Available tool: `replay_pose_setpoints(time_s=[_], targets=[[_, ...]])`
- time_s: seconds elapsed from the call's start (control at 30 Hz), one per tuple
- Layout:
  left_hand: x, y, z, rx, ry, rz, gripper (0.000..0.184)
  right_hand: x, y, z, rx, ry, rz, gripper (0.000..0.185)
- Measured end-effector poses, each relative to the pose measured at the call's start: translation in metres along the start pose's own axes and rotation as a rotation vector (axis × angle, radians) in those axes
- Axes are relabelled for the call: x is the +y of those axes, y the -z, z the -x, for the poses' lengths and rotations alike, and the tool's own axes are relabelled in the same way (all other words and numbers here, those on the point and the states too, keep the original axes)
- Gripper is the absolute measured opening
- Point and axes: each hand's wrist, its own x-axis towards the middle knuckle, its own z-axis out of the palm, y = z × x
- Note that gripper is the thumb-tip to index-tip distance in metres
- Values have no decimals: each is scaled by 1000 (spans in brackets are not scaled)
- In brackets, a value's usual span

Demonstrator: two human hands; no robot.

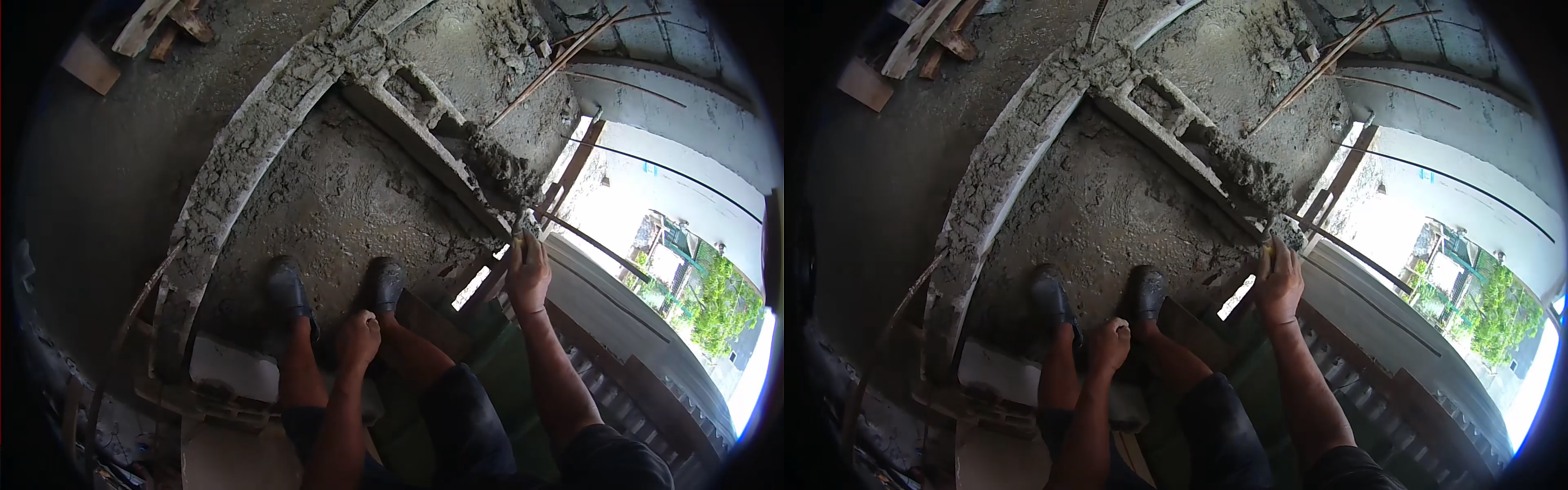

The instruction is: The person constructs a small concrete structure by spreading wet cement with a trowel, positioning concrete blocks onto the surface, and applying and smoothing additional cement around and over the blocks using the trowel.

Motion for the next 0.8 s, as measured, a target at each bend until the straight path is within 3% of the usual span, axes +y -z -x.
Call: replay_pose_setpoints(time_s=[0.1,0.23,0.3,0.43,0.5,0.53,0.6,0.73,0.8], targets=[[-2,1,0,-11,20,2,27,16,-26,-6,4,-33,192,39],[-7,-3,-2,-5,11,10,27,18,-39,-9,18,-80,199,40],[-2,-2,2,-4,30,57,27,7,-36,8,94,-187,9,42],[-2,-3,-3,12,-16,108,26,-16,-34,39,72,-200,-96,40],[-4,-1,-2,5,-7,91,26,-36,-26,42,-63,-409,-254,38],[-5,1,-2,7,2,85,26,-40,-27,42,-72,-412,-261,38],[-5,1,-3,25,-39,107,26,-46,-33,39,-179,-366,-396,37],[-5,2,-4,25,-39,107,25,-47,-66,44,-444,-190,-398,30],[-4,3,-3,-9,23,93,25,-27,-100,57,-554,-201,-346,30]])
